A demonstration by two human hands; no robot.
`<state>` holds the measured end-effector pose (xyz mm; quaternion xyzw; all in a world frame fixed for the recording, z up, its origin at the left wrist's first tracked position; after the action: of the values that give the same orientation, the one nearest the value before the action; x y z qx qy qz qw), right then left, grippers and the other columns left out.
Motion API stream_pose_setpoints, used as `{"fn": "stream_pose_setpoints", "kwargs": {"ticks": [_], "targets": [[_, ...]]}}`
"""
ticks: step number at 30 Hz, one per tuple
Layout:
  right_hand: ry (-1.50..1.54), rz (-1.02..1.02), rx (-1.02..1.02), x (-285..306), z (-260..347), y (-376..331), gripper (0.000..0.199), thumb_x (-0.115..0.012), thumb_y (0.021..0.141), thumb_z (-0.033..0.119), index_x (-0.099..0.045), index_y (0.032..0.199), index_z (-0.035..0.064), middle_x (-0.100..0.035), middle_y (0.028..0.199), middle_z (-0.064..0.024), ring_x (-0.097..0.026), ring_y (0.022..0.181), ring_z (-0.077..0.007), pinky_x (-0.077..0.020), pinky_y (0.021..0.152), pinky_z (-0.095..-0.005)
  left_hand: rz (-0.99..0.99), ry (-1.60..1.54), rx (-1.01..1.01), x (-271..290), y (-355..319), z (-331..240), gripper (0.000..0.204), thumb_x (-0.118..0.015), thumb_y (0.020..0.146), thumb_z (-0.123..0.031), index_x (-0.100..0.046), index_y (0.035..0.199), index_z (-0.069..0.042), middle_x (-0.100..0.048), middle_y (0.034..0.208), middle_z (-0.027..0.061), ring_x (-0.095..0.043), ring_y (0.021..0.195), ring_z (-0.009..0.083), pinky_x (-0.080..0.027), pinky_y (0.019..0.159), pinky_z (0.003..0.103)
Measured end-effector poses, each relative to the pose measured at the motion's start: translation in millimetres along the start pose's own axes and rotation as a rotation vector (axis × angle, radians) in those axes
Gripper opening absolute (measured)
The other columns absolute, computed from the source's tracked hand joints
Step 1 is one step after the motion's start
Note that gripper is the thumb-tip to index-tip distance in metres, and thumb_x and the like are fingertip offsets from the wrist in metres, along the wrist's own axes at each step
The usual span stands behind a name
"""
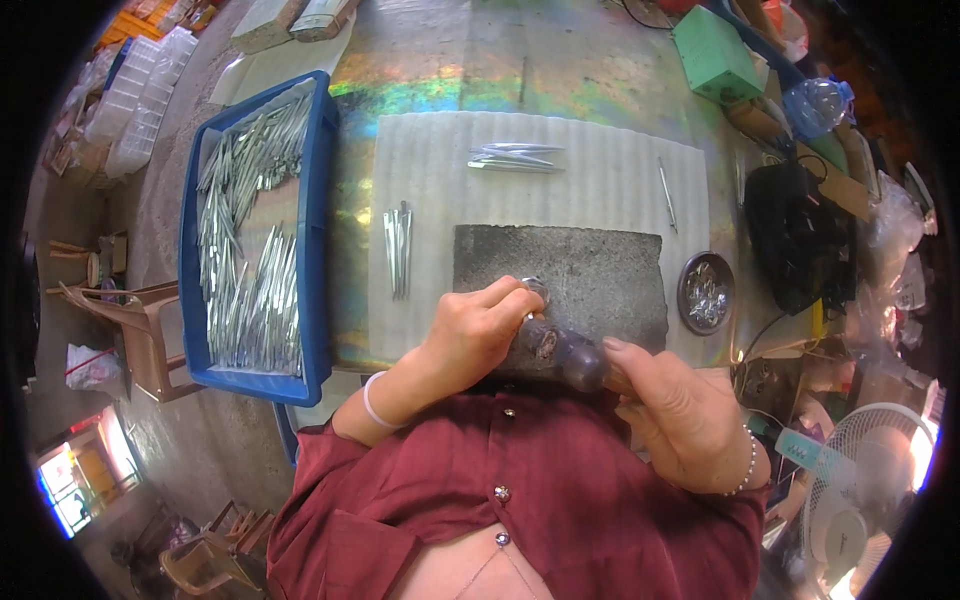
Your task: Manually shaping thin metal strips by hammering them against a stone block on a workbench.
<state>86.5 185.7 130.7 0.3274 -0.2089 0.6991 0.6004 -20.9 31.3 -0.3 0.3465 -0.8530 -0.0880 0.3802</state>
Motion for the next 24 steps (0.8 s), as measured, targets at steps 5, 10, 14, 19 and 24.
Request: {"fn": "stream_pose_setpoints", "kwargs": {"ticks": [5,10,14,19,24], "targets": [[-0.102,-0.037,0.029,6.2,6.2,-5.4,0.052,-0.064,0.069,-0.007,-0.049,0.119,-0.0104,-0.059,0.077,-0.0139,-0.057,0.057,-0.0239,-0.0454,0.051,-0.0309,0.005,0.008,0.000,0.9,0.2,-0.5,0.013,-0.060,0.076,-0.007,-0.051,0.086,-0.008,-0.053,0.077,0.0060,-0.060,0.060,0.0248,-0.045,0.046,0.035],[-0.204,-0.050,0.113,0.8,9.3,0.7,0.051,-0.063,0.068,-0.005,-0.050,0.117,-0.0104,-0.058,0.079,-0.0151,-0.058,0.060,-0.0235,-0.0434,0.049,-0.0308,-0.009,-0.014,-0.007,0.5,0.6,-0.1,0.013,-0.060,0.077,-0.008,-0.051,0.086,-0.008,-0.053,0.077,0.0059,-0.060,0.059,0.0250,-0.045,0.046,0.035],[-0.164,-0.011,0.068,-4.1,5.2,-4.4,0.052,-0.063,0.071,0.002,-0.050,0.120,-0.0089,-0.060,0.081,-0.0146,-0.059,0.062,-0.0246,-0.0434,0.051,-0.0315,0.001,0.001,0.003,1.4,1.2,0.0,0.014,-0.061,0.076,-0.007,-0.051,0.086,-0.008,-0.053,0.077,0.0059,-0.060,0.060,0.0250,-0.045,0.046,0.035],[-0.440,-0.095,0.095,13.4,30.1,-9.6,0.038,-0.067,0.069,0.007,-0.059,0.104,-0.0041,-0.058,0.071,-0.0091,-0.054,0.054,-0.0220,-0.0374,0.045,-0.0313,0.007,-0.029,-0.019,-1.8,5.1,-3.0,0.015,-0.061,0.075,-0.006,-0.052,0.086,-0.008,-0.053,0.076,0.0060,-0.060,0.060,0.0249,-0.045,0.047,0.035],[-0.364,0.070,0.062,2.5,11.1,5.0,0.054,-0.069,0.064,0.004,-0.055,0.114,-0.0091,-0.061,0.072,-0.0109,-0.052,0.050,-0.0182,-0.0385,0.042,-0.0289,-0.013,0.043,0.034,-0.7,-4.9,-3.3,0.021,-0.060,0.069,0.006,-0.056,0.084,-0.008,-0.059,0.075,0.0035,-0.060,0.060,0.0217,-0.047,0.048,0.031]]}}
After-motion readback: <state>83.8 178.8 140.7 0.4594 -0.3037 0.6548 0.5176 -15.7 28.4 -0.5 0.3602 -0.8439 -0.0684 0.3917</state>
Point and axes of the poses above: each hand's wrist, its own y-axis towards the middle knuckle, its own x-axis out of the back of the hand, z = x × y, the point moved 3 cm from there along y, towards the middle knuckle
